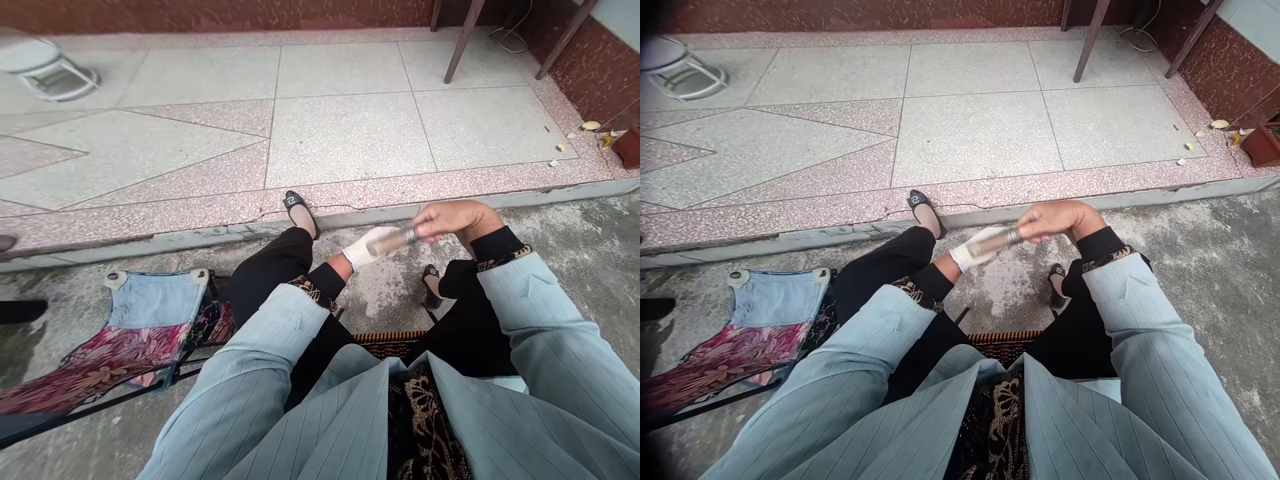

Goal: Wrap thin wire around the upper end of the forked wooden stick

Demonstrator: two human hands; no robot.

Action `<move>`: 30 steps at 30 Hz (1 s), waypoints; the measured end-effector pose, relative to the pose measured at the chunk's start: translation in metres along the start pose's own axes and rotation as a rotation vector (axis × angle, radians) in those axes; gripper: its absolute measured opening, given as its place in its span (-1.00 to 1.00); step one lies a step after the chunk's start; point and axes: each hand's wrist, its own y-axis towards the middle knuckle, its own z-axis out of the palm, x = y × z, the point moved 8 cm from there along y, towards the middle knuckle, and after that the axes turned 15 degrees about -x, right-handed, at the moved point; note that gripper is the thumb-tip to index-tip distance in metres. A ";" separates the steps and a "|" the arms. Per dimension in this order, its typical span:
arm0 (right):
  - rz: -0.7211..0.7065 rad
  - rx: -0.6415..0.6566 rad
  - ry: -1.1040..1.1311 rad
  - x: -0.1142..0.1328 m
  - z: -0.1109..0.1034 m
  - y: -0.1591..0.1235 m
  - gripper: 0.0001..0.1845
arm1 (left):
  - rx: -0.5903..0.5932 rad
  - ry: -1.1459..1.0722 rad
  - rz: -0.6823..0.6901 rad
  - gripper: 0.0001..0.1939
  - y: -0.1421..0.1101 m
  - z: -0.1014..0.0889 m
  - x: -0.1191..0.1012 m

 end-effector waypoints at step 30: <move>0.024 -0.132 -0.006 -0.007 -0.009 0.000 -0.38 | -0.120 0.254 0.102 -0.85 0.004 -0.015 -0.008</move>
